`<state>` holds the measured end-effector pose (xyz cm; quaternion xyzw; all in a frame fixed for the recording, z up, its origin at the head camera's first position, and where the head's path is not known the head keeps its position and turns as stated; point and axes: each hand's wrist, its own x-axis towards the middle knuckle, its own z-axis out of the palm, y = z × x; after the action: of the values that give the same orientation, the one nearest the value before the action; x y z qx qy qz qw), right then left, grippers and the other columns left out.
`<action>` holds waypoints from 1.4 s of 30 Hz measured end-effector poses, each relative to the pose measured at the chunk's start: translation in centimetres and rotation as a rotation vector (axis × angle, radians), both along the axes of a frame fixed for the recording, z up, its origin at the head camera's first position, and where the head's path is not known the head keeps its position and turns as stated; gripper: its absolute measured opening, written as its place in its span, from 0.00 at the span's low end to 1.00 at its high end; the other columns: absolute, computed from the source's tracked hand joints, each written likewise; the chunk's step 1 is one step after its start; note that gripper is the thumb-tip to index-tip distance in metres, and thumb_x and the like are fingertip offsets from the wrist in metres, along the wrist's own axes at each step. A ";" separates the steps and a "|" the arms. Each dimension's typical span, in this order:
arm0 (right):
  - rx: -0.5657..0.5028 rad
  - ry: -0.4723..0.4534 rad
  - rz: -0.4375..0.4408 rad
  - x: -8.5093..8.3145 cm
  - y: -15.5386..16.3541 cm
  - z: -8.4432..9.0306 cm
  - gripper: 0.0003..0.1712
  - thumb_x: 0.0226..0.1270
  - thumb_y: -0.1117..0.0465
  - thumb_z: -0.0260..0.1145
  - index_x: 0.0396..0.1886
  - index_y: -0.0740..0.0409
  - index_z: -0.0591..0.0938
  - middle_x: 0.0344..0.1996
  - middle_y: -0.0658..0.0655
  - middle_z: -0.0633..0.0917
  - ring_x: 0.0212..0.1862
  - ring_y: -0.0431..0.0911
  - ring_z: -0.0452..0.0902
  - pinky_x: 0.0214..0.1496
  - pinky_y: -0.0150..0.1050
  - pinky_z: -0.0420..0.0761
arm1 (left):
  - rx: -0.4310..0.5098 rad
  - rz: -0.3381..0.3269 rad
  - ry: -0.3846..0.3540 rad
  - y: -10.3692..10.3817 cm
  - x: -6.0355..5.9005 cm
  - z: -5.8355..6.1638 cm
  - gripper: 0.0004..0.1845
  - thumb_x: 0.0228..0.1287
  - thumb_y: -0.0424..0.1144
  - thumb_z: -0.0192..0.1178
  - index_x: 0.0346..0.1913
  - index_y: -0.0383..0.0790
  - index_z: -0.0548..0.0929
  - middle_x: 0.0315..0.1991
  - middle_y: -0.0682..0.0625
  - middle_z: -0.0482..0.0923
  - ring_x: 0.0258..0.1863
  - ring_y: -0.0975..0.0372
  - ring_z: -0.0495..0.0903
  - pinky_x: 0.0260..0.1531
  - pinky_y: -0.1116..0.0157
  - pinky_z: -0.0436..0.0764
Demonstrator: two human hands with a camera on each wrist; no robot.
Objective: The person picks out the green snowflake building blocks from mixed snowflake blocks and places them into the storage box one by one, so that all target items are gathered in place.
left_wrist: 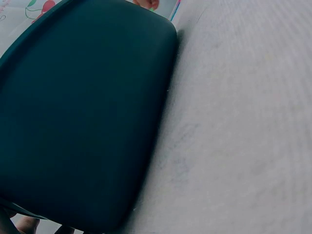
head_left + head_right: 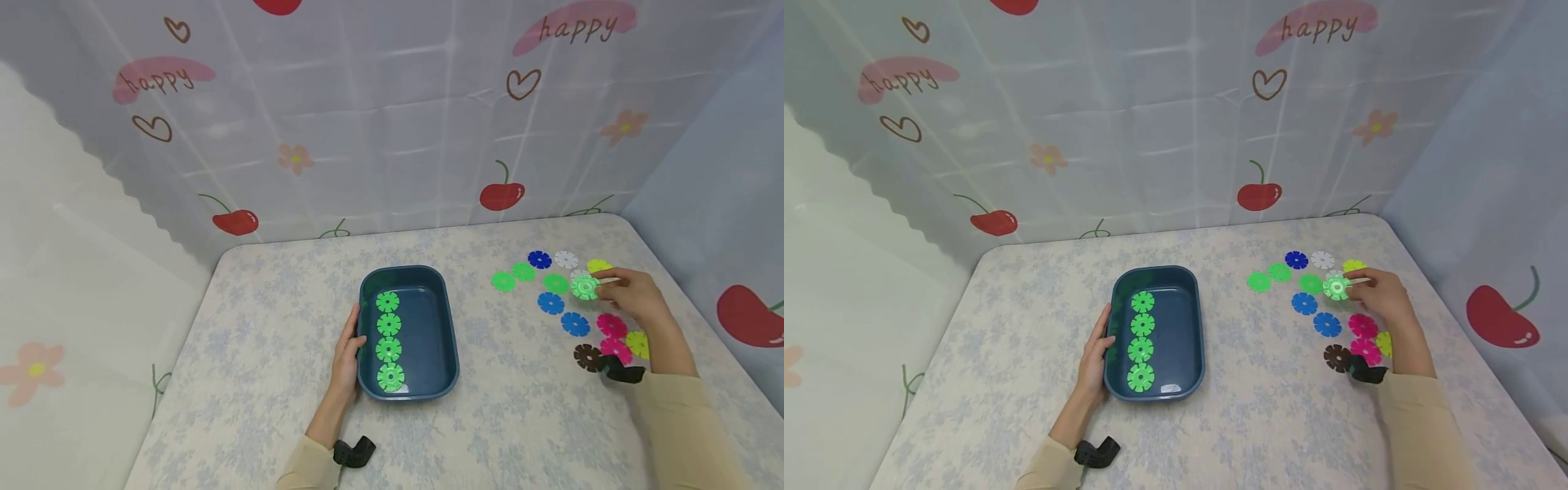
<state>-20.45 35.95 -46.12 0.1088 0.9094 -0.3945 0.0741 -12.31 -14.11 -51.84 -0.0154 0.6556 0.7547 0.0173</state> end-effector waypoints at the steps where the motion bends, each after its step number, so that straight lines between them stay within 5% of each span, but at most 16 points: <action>1: -0.018 0.007 0.014 -0.1 -0.3 0.3 0.26 0.71 0.56 0.60 0.64 0.64 0.73 0.48 0.67 0.79 0.45 0.56 0.81 0.35 0.34 0.79 | 0.001 -0.001 -0.001 0.0 0.0 0.0 0.35 0.69 0.32 0.40 0.78 0.55 0.54 0.79 0.57 0.45 0.79 0.60 0.40 0.76 0.51 0.43; 9: -0.117 0.083 0.228 -0.1 -5.5 4.3 0.26 0.73 0.55 0.59 0.64 0.65 0.73 0.34 0.44 0.82 0.34 0.30 0.78 0.37 0.35 0.76 | 0.003 -0.001 0.001 0.0 0.0 0.0 0.34 0.70 0.32 0.40 0.78 0.55 0.54 0.79 0.57 0.45 0.79 0.59 0.40 0.76 0.51 0.43; 19: -0.230 0.125 0.393 -0.7 -12.7 6.5 0.19 0.69 0.62 0.63 0.57 0.65 0.79 0.35 0.54 0.82 0.32 0.41 0.77 0.33 0.34 0.76 | -0.002 -0.001 0.004 0.0 0.1 0.0 0.34 0.69 0.32 0.40 0.78 0.55 0.54 0.79 0.56 0.45 0.79 0.59 0.40 0.76 0.50 0.43; 33: -0.367 0.044 0.658 -1.5 -20.0 5.4 0.15 0.66 0.71 0.61 0.51 0.67 0.83 0.29 0.59 0.82 0.28 0.42 0.79 0.27 0.33 0.70 | -0.018 0.006 0.007 0.0 0.0 0.1 0.34 0.70 0.32 0.40 0.78 0.54 0.54 0.79 0.56 0.46 0.79 0.59 0.41 0.76 0.50 0.43; 42: -0.344 -0.010 0.992 -2.1 -24.0 5.0 0.12 0.66 0.69 0.62 0.48 0.64 0.84 0.28 0.60 0.83 0.26 0.50 0.76 0.24 0.34 0.71 | -0.038 0.022 -0.003 0.1 0.1 0.1 0.34 0.70 0.32 0.40 0.78 0.54 0.54 0.79 0.56 0.47 0.79 0.59 0.41 0.76 0.50 0.43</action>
<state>-22.55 11.99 -41.07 -0.3470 0.7731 -0.4552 0.2734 -12.26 -14.04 -51.77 -0.0243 0.6696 0.7422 0.0097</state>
